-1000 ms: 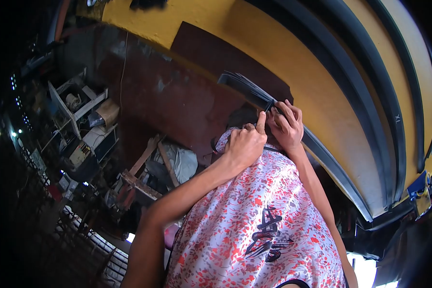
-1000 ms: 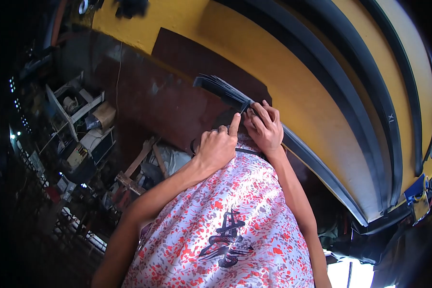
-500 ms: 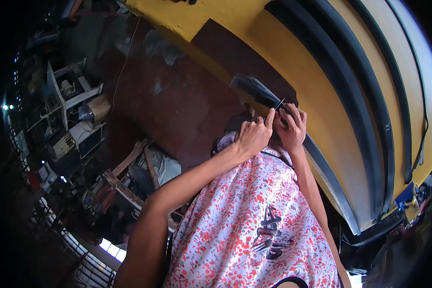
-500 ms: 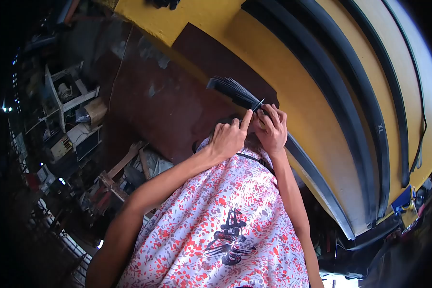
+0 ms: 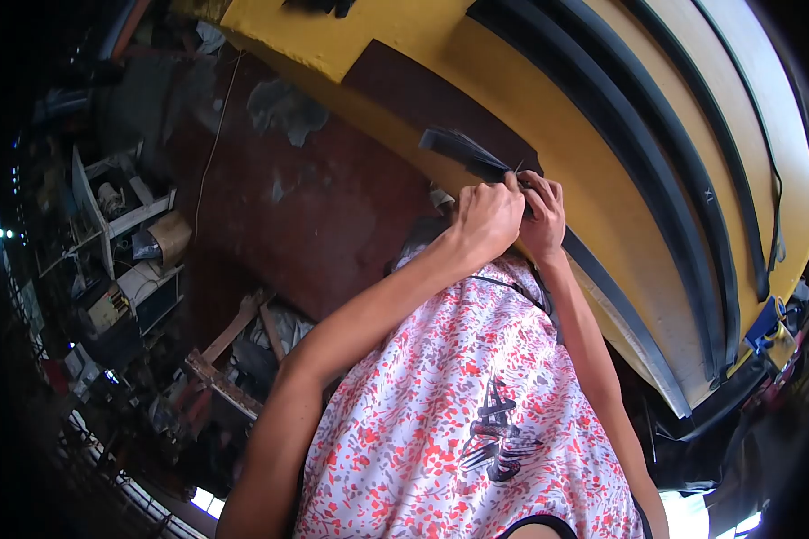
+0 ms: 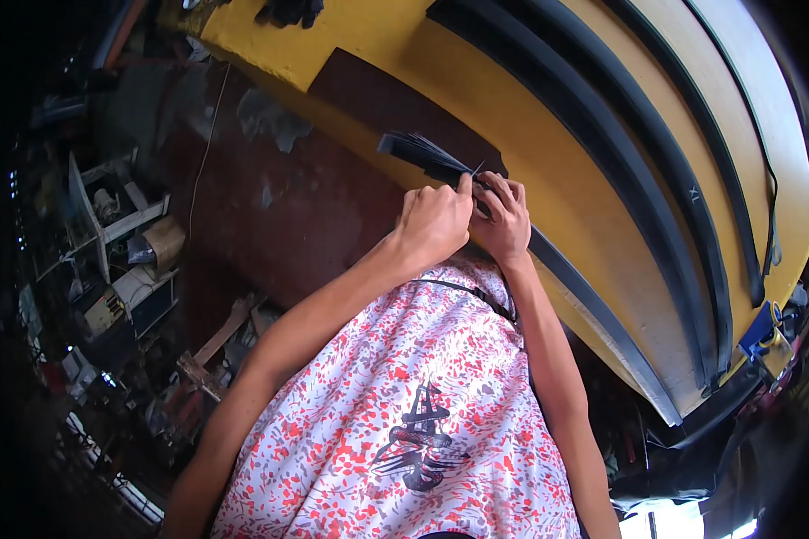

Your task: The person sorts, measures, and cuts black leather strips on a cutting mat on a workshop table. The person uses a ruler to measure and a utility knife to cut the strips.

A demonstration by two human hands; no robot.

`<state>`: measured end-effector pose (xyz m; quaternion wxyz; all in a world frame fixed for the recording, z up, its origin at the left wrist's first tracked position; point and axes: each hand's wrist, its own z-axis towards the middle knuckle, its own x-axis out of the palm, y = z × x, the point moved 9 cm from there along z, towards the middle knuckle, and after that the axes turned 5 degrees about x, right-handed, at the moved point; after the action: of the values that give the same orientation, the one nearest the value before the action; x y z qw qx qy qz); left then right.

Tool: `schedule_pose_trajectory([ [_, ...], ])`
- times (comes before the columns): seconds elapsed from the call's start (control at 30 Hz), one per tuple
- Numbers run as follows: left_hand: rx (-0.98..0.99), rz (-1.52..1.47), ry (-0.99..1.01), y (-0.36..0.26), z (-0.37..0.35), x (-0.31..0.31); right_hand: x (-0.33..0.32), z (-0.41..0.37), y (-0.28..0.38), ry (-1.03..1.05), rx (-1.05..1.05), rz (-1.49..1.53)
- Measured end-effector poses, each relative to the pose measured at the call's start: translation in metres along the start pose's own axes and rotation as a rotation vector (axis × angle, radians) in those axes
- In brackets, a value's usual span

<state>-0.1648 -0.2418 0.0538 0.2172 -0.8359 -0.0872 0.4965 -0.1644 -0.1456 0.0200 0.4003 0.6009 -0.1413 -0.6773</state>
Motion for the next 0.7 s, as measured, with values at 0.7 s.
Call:
schedule_pose_trajectory([
  [0.7,-0.093,-0.047,-0.034,0.020,-0.074,0.019,-0.003,0.004,0.007,-0.047,0.004,0.005],
])
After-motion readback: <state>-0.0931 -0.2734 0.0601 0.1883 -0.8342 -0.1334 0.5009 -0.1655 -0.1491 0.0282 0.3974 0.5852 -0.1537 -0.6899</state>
